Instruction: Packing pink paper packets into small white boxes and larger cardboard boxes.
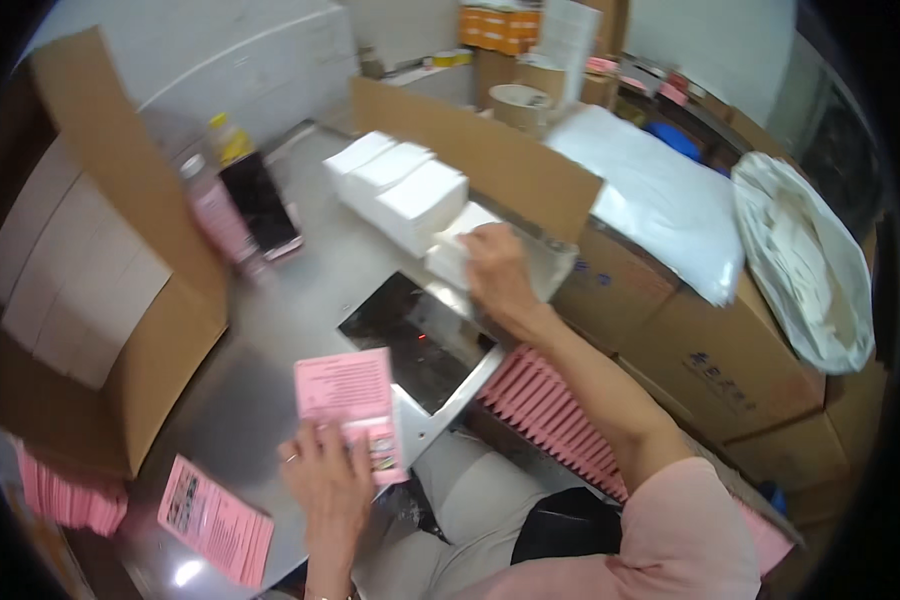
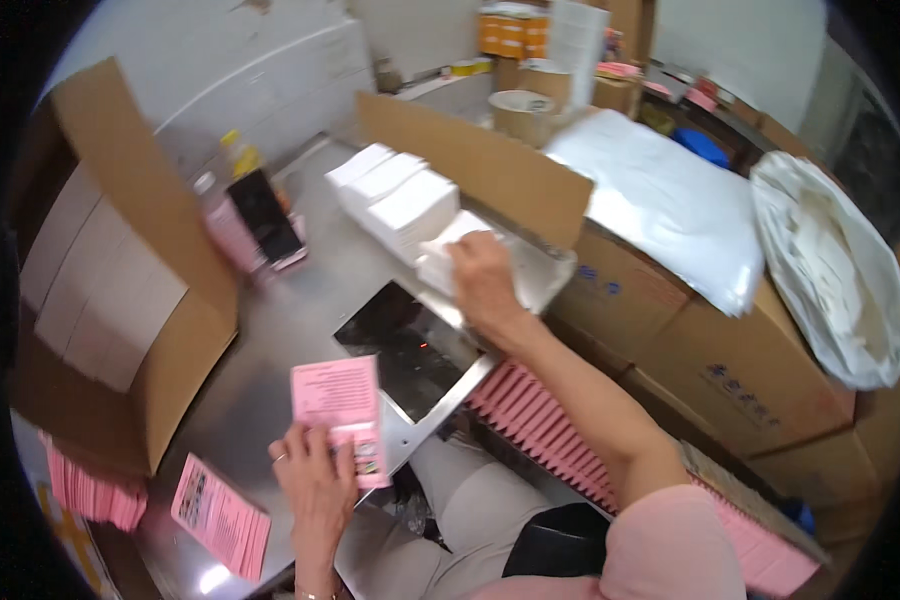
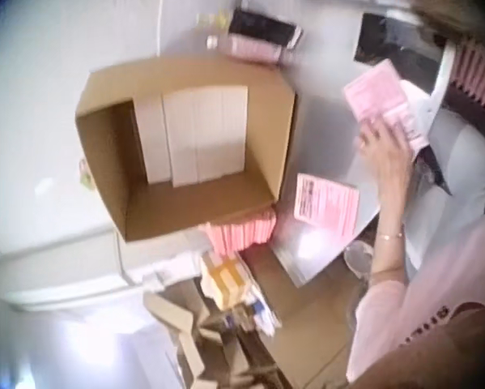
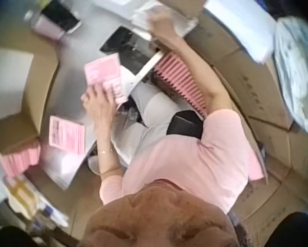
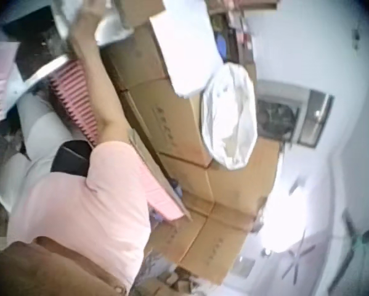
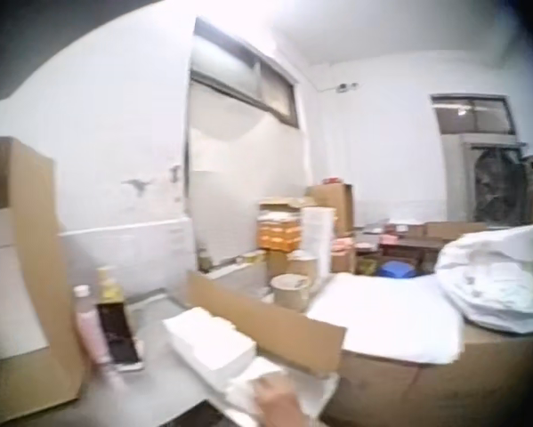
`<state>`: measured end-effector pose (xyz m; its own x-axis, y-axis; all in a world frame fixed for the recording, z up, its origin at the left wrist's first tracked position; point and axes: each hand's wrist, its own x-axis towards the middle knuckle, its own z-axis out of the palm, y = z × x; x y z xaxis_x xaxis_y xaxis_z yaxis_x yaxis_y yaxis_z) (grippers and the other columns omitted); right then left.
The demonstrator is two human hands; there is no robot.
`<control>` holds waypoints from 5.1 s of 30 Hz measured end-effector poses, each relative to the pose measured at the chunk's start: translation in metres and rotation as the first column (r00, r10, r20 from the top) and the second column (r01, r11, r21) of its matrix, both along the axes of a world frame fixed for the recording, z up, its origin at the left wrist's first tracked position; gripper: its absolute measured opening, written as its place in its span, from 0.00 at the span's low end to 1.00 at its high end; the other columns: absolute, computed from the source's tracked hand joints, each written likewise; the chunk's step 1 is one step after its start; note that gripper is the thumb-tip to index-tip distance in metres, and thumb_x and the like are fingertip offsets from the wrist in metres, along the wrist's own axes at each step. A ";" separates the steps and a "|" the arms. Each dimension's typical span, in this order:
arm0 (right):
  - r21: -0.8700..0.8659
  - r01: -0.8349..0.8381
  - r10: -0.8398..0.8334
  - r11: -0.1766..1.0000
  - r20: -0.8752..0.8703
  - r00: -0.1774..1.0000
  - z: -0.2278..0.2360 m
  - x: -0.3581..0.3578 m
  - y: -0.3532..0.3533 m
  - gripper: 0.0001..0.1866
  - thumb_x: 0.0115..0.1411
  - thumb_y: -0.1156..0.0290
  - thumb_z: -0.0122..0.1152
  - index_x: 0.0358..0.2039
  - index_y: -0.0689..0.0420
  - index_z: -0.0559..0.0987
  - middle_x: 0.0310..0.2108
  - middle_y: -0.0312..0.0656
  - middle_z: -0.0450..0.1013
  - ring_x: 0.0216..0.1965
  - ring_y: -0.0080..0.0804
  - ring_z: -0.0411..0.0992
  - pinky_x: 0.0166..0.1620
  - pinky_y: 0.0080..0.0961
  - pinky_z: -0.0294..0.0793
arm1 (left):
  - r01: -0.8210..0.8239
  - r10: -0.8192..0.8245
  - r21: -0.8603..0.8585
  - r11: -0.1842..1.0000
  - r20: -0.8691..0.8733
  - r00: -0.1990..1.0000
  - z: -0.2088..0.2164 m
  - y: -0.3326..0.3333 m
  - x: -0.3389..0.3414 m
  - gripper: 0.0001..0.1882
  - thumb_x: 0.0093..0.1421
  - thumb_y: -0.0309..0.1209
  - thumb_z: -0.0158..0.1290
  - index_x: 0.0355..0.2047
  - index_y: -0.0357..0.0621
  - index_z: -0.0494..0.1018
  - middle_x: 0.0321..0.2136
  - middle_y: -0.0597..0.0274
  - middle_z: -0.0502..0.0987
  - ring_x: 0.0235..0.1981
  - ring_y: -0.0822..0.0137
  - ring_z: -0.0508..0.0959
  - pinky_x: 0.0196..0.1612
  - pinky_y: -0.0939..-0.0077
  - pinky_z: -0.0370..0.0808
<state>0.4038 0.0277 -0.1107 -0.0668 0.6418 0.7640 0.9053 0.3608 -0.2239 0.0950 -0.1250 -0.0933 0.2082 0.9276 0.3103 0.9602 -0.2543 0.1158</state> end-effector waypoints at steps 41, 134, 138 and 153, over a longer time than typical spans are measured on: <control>-0.412 0.547 -0.583 0.728 0.048 0.811 0.058 0.279 -0.001 0.22 0.54 0.57 0.66 0.41 0.62 0.84 0.36 0.48 0.80 0.42 0.44 0.77 0.45 0.38 0.75 | -0.498 0.566 0.273 0.823 -0.313 0.763 0.014 -0.113 -0.263 0.21 0.67 0.40 0.46 0.52 0.40 0.77 0.53 0.43 0.76 0.54 0.45 0.75 0.60 0.54 0.70; -0.549 -0.449 0.441 0.705 -0.157 0.884 -0.059 -0.211 -0.033 0.22 0.71 0.65 0.44 0.58 0.65 0.71 0.59 0.58 0.68 0.62 0.55 0.63 0.67 0.39 0.57 | -0.500 0.443 0.308 0.810 0.237 0.865 -0.038 -0.067 -0.131 0.22 0.58 0.26 0.46 0.51 0.24 0.68 0.49 0.36 0.73 0.49 0.43 0.74 0.57 0.50 0.66; -0.532 -0.456 0.514 0.713 -0.044 0.857 -0.045 -0.225 -0.036 0.22 0.71 0.65 0.44 0.60 0.64 0.70 0.59 0.59 0.68 0.62 0.56 0.63 0.68 0.39 0.56 | -0.570 0.523 0.209 0.795 0.240 0.818 -0.080 -0.059 -0.146 0.29 0.62 0.33 0.49 0.57 0.20 0.63 0.56 0.35 0.69 0.60 0.44 0.68 0.65 0.55 0.61; -0.511 -0.446 0.532 0.735 0.025 0.846 -0.040 -0.165 0.012 0.17 0.70 0.70 0.47 0.53 0.67 0.75 0.53 0.60 0.73 0.55 0.53 0.71 0.59 0.37 0.68 | -0.455 0.462 -0.081 0.887 0.137 0.876 -0.020 -0.085 -0.232 0.30 0.66 0.34 0.45 0.64 0.25 0.57 0.67 0.35 0.55 0.69 0.39 0.54 0.70 0.53 0.54</control>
<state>0.2385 0.0395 -0.1509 -0.5647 0.7576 0.3273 0.6702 0.6524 -0.3538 -0.1367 -0.2104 -0.1132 -0.2889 0.9215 0.2596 0.9385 0.2190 0.2668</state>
